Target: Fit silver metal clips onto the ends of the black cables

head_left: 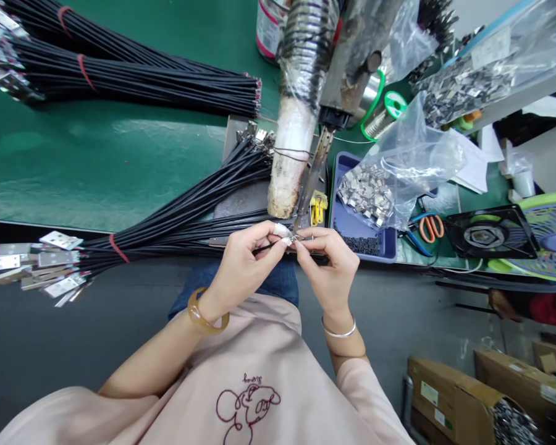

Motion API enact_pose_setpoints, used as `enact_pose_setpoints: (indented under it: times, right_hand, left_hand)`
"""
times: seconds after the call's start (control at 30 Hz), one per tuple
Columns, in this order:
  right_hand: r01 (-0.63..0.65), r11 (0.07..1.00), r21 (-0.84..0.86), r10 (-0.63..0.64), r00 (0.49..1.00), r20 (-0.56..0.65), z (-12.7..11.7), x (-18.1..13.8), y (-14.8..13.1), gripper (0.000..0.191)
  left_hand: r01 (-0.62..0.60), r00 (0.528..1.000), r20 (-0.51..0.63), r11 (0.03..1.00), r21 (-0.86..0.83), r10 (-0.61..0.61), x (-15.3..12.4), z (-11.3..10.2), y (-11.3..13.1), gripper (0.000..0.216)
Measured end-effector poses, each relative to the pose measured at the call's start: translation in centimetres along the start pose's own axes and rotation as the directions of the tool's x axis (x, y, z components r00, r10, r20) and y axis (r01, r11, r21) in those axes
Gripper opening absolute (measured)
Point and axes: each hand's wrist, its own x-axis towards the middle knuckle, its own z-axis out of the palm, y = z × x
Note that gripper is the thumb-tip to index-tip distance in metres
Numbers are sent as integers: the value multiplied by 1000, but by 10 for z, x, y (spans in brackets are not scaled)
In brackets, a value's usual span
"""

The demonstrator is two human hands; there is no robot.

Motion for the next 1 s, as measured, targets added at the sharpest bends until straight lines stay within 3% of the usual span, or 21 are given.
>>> enact_pose_setpoints:
  times: [0.27, 0.43, 0.63, 0.73, 0.8, 0.9, 1.0]
  right_hand:
    - [159, 980, -117, -162, 987, -10, 0, 5, 1, 13]
    - [254, 945, -204, -255, 967, 22, -1, -2, 5, 18]
    - [260, 948, -183, -264, 965, 3, 0, -3, 6, 17]
    - [194, 971, -138, -200, 979, -28, 0, -2, 5, 14]
    - [69, 994, -89, -73, 996, -42, -1, -3, 4, 9]
    - [-169, 986, -2, 169, 983, 73, -5, -2, 4, 8]
    - [-251, 966, 61, 236, 952, 195, -7, -1, 4, 12]
  left_hand:
    - [-49, 997, -63, 999, 22, 50, 1, 1, -2, 7]
    - [-15, 999, -42, 1000, -2, 14, -2, 1, -4, 6]
    - [-16, 1000, -18, 1000, -12, 15, -2, 2, -4, 6]
    - [-41, 999, -11, 999, 13, 42, -2, 1, -4, 7]
    - [-111, 994, 20, 992, 65, 110, -2, -1, -2, 7]
    - [-267, 962, 105, 949, 168, 252, -3, -5, 0, 11]
    - [-289, 955, 123, 935, 203, 269, -5, -9, 2, 15]
